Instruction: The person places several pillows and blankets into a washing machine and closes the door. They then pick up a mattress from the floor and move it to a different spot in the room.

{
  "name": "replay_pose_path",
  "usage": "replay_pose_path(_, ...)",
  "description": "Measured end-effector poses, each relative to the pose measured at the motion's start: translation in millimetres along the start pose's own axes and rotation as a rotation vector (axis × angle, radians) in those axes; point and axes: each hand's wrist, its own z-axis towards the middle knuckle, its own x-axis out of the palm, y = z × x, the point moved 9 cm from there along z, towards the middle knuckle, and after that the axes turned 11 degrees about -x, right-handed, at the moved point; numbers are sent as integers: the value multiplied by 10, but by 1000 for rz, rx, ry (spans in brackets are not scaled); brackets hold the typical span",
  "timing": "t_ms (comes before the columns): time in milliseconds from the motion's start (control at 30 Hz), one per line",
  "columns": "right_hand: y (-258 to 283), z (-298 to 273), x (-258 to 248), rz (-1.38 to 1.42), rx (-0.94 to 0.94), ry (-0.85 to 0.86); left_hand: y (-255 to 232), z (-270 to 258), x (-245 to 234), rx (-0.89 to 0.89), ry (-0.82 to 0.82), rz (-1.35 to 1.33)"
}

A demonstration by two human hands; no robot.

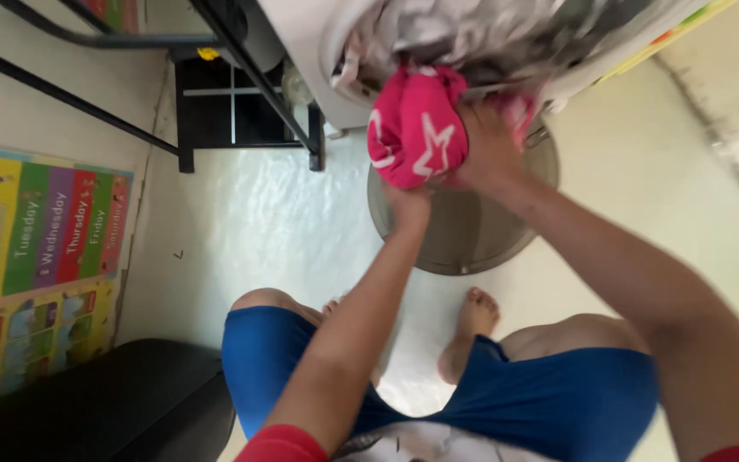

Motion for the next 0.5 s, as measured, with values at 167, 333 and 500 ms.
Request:
replay_pose_path(167, -254, 164, 351, -587, -329, -72, 995, 262, 529, -304, 62, -580)
replay_pose_path(333, -607, 374, 658, -760, -393, -237, 668, 734, 737, -415, 132, -684)
replay_pose_path(500, -1057, 561, 1012, -601, -323, -328, 502, 931, 442, -311, -2, -547)
